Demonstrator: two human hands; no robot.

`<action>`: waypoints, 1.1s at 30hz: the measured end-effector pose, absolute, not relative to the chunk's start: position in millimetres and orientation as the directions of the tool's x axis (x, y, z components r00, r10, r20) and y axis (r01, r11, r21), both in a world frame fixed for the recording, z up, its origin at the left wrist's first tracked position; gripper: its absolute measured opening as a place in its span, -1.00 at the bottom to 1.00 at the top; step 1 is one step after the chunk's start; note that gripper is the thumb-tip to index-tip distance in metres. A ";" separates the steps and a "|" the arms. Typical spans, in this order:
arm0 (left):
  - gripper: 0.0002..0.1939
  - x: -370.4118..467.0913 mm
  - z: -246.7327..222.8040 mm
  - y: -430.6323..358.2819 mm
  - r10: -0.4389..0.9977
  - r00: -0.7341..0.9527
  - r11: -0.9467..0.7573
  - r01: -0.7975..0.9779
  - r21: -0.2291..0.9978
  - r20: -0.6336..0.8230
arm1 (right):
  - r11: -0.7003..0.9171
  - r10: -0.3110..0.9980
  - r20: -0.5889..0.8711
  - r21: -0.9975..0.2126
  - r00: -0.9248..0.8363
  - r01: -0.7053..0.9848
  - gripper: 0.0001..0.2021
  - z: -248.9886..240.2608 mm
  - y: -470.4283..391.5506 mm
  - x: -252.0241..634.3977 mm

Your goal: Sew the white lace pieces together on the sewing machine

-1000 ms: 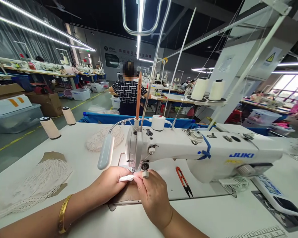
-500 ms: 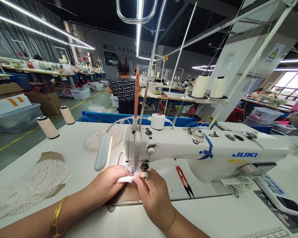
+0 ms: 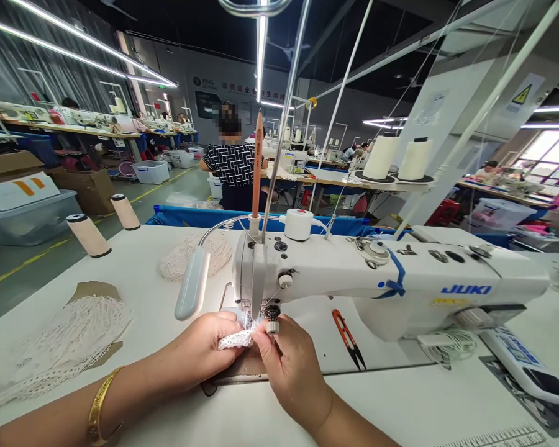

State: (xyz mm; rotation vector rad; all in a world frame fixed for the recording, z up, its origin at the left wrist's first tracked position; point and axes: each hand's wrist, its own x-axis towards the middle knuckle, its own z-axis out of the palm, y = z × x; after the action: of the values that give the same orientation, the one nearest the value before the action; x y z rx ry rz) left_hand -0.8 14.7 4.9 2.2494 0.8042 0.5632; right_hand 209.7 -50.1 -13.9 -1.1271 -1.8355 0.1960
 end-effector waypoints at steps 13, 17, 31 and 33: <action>-0.71 -2.7 -4.8 -3.8 0.630 0.686 -0.704 0.307 0.640 0.364 | 0.687 0.682 0.639 -0.394 -0.355 0.611 -0.80 -12.8 -53.0 216.7; -0.79 -7.9 -14.5 -15.1 0.430 0.708 -0.898 0.274 0.344 0.560 | 0.806 0.565 0.528 -0.191 -0.634 0.560 -0.71 -11.2 -55.0 223.8; -0.79 -9.2 -14.6 -12.3 0.371 0.761 -0.929 0.296 0.223 0.533 | 0.772 0.583 0.491 -0.089 -0.647 0.629 -0.70 -14.7 -50.1 226.3; -0.78 -7.4 -14.6 -9.4 0.362 0.746 -0.932 0.290 0.217 0.559 | 0.767 0.580 0.512 -0.081 -0.633 0.637 -0.70 -14.9 -47.2 225.5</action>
State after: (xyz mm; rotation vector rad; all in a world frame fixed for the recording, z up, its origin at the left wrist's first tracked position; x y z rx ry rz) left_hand -7.4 -9.4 -14.6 2.8262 0.5300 0.9418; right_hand 225.5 -47.2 -14.9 -0.9119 -2.4385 -0.1459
